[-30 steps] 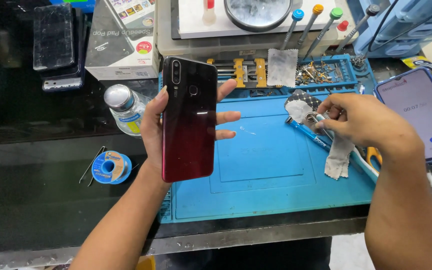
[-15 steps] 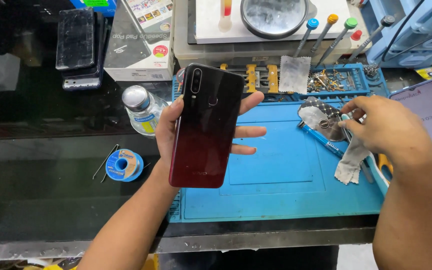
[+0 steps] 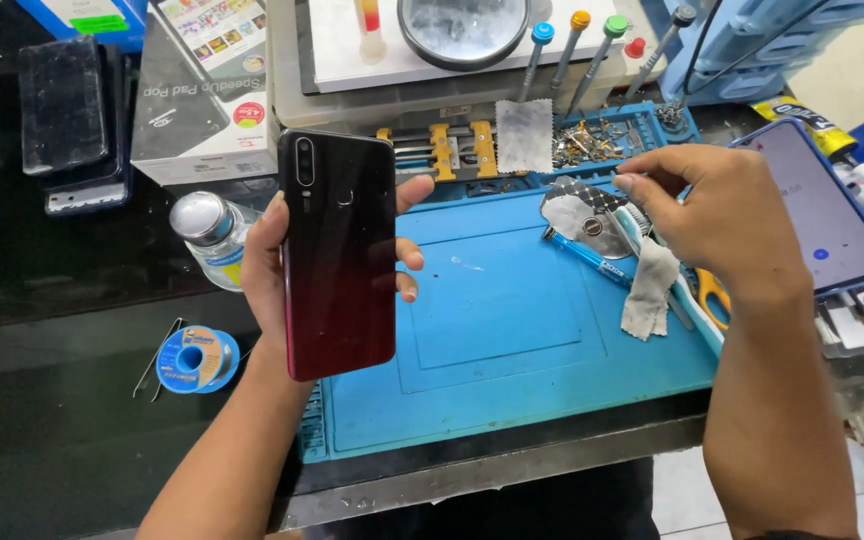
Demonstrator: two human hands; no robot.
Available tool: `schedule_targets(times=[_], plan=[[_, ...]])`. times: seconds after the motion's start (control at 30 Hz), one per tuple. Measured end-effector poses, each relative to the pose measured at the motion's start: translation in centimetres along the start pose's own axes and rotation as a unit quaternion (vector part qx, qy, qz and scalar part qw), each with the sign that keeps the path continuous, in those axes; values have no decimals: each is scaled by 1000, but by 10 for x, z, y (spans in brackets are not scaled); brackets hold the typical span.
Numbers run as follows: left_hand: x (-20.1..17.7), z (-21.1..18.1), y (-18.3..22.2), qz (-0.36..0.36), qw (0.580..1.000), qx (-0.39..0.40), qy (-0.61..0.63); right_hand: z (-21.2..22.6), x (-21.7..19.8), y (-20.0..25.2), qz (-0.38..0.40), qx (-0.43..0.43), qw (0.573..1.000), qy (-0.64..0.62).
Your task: Removing the back cover of a smartphone using a prying tool and manual force at a repair station.
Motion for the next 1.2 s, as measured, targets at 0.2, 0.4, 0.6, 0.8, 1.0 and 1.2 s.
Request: schedule_targets(times=[0.2,0.4,0.6,0.8,1.0,1.2], plan=[[0,-3,0,-5,1000,11,-10,-7,5,-3,42,63,997,8],[0,-2,0,-6,1000,8,-8,-17,11,-1,122,126,983,54],[0,-4,-1,6,1000,10,-21,-26,8,-5,132,135,980,57],[1,-5,-1,6,1000,13,-16,-68,3,-5,130,194,966,109],[3,-3,-2,3,1000,13,-28,-70,-8,5,179,229,952,99],[2,-2,-2,-3,998,24,-50,-75,-4,18,191,238,943,135]])
Point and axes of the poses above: each hand's wrist, its own y-axis away from the middle knuckle, its own x-axis out of the palm, z = x × y, the point moved 8 cm from there along -y, towards the middle knuckle, and after that the axes turned 4 degrees about y, right-handed, at the moved point
